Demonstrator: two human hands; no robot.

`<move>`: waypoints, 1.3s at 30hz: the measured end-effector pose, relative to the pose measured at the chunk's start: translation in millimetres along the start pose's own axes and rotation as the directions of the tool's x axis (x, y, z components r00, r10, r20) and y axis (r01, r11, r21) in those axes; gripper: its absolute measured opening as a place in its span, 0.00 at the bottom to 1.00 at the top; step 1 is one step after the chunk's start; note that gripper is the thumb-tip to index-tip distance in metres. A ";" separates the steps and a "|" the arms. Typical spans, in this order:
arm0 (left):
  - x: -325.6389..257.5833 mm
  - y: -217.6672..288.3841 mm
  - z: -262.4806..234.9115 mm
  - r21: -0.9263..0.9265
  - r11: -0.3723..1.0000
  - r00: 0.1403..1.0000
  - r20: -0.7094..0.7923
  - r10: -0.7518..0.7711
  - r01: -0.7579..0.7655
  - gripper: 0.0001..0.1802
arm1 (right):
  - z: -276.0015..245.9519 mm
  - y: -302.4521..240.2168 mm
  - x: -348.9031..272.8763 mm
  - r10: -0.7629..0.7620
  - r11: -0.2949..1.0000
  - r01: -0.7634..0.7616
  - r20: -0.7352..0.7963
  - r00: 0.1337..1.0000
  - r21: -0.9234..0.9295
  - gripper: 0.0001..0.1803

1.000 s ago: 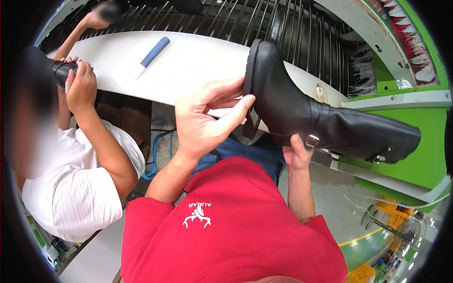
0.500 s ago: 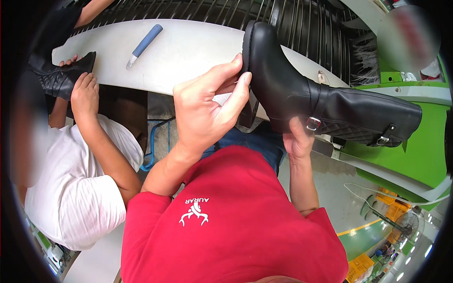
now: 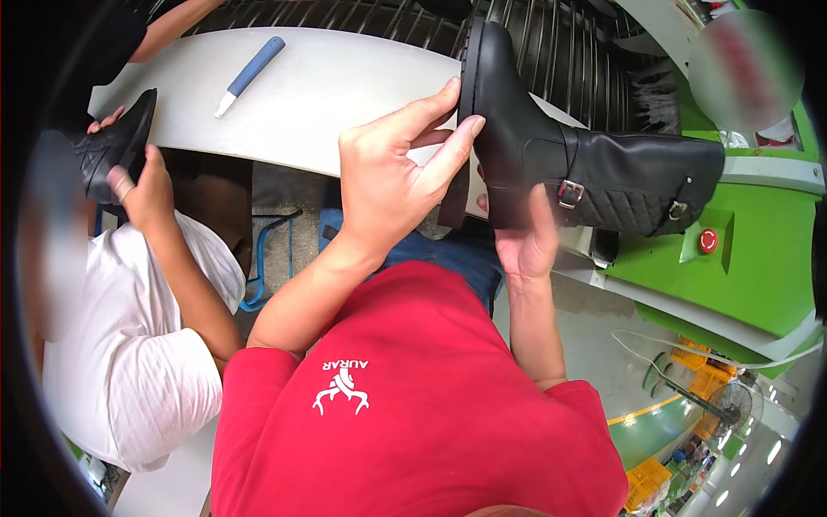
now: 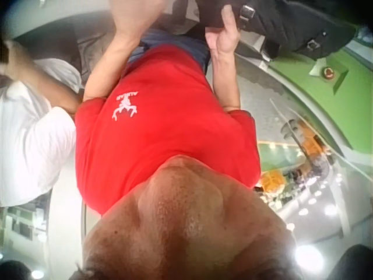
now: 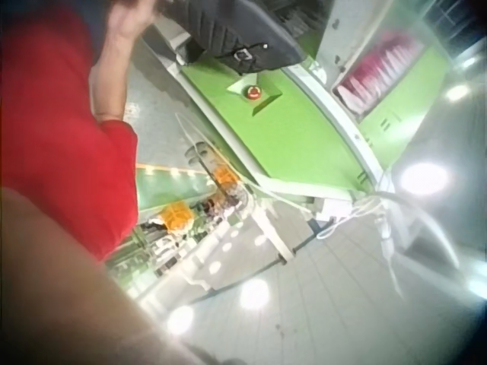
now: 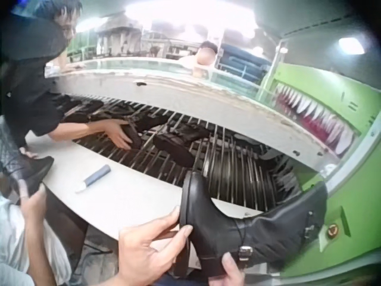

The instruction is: Inspect and finish assembly of black leather boots on a factory production line.

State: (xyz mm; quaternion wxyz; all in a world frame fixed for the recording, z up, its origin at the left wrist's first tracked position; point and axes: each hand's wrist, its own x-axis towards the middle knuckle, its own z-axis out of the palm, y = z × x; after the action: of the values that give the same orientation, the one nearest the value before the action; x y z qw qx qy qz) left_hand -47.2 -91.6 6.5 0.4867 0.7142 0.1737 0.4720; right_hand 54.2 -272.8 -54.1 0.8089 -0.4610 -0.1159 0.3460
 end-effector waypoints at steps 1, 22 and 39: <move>-2.2 0.2 1.2 0.017 1.000 1.000 -0.012 -0.011 0.011 0.19 | 0.0 1.5 0.6 -0.001 1.000 0.001 -0.002 1.000 -0.005 0.35; 4.2 -14.6 8.2 0.188 0.982 0.999 0.002 -0.034 0.033 0.13 | 19.4 18.6 6.3 -0.492 0.810 0.457 0.000 0.871 -0.368 0.37; 9.3 -20.1 -17.4 -0.267 0.930 0.967 0.108 -0.233 0.254 0.12 | 10.0 -7.9 6.7 0.026 1.000 -0.026 -0.039 0.999 -0.010 0.27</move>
State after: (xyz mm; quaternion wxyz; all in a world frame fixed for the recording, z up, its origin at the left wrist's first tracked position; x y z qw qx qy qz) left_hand -53.1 -66.3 -4.7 0.6433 0.6285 0.1744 0.4009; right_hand 57.6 -264.3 -43.0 0.8040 -0.4733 -0.0959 0.3468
